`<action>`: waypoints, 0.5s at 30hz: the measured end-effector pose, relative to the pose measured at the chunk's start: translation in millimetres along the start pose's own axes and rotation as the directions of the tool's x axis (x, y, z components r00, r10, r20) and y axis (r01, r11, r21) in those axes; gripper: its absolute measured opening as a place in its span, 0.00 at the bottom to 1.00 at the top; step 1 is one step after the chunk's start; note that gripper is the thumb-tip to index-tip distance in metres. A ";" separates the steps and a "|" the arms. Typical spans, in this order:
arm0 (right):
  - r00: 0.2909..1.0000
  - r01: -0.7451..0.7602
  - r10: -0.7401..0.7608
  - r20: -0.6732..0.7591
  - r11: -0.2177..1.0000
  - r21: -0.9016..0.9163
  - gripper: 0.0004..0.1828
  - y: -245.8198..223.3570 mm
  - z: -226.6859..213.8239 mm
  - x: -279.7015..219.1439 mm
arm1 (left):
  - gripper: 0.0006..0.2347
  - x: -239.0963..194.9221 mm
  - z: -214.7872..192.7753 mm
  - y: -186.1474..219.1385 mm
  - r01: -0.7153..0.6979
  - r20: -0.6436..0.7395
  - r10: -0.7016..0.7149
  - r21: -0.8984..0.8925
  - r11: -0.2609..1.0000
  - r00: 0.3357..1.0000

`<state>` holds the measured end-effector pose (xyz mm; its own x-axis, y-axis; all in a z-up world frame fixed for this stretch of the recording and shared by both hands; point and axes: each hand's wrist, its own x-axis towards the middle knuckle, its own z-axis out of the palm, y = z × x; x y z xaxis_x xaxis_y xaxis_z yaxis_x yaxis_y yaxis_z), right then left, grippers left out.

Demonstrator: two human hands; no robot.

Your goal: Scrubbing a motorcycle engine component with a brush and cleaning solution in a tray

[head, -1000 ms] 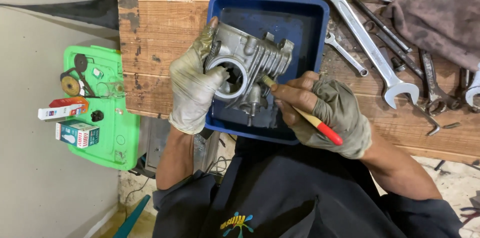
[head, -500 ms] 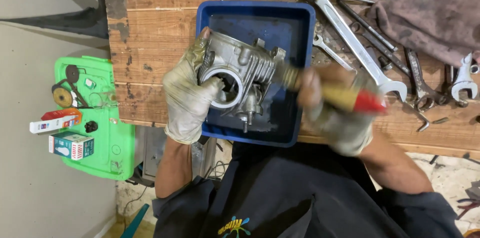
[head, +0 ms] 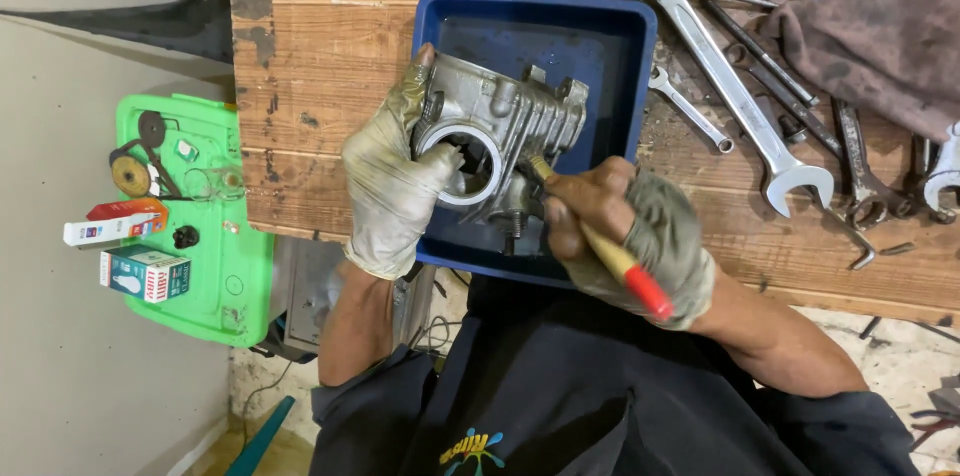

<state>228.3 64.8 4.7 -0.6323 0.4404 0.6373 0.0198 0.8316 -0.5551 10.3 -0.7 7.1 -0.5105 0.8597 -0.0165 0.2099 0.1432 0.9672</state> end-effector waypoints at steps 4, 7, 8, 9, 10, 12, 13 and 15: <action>0.984 -0.179 0.173 -0.050 0.975 -0.134 0.07 -3.5 -11.9 9.8 | 0.26 -0.5 1.3 0.6 -0.030 0.019 0.031 -0.022 0.999 0.999; 0.975 -0.198 0.214 -0.053 0.956 0.219 0.02 -1.8 -12.4 8.8 | 0.27 -2.4 2.3 -2.8 -0.036 0.017 0.034 0.072 0.997 0.999; 0.982 -0.178 0.185 -0.018 0.962 0.209 0.04 1.5 -8.5 3.9 | 0.32 -1.5 2.2 -4.6 -0.024 -0.001 0.025 0.183 0.983 1.000; 0.982 -0.177 0.186 -0.022 0.962 0.210 0.04 0.9 -11.5 4.7 | 0.32 -0.4 2.1 -5.4 -0.026 0.001 0.027 0.186 0.982 1.000; 0.963 -0.262 0.264 0.054 0.871 0.416 0.01 0.2 -14.2 5.9 | 0.24 0.7 1.7 -6.3 -0.038 0.003 0.037 0.091 0.995 0.999; 0.937 -0.340 0.319 0.145 0.730 0.593 0.03 -1.0 -18.3 9.6 | 0.17 1.8 1.7 -4.6 -0.048 0.006 0.049 -0.006 0.999 0.999; 0.941 -0.322 0.329 0.078 0.802 0.502 0.03 -1.3 -20.0 11.4 | 0.18 1.1 2.7 -2.3 -0.043 0.011 0.043 -0.002 0.999 0.999; 0.944 -0.305 0.328 0.012 0.862 0.404 0.04 -3.9 -19.6 13.7 | 0.19 -0.4 4.1 0.9 -0.038 0.014 0.038 0.002 0.999 0.999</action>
<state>234.7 74.3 26.2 -0.6003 0.6848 0.4131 -0.1029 0.4461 -0.8890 14.1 1.1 6.9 -0.4907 0.8712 0.0167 0.2306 0.1113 0.9667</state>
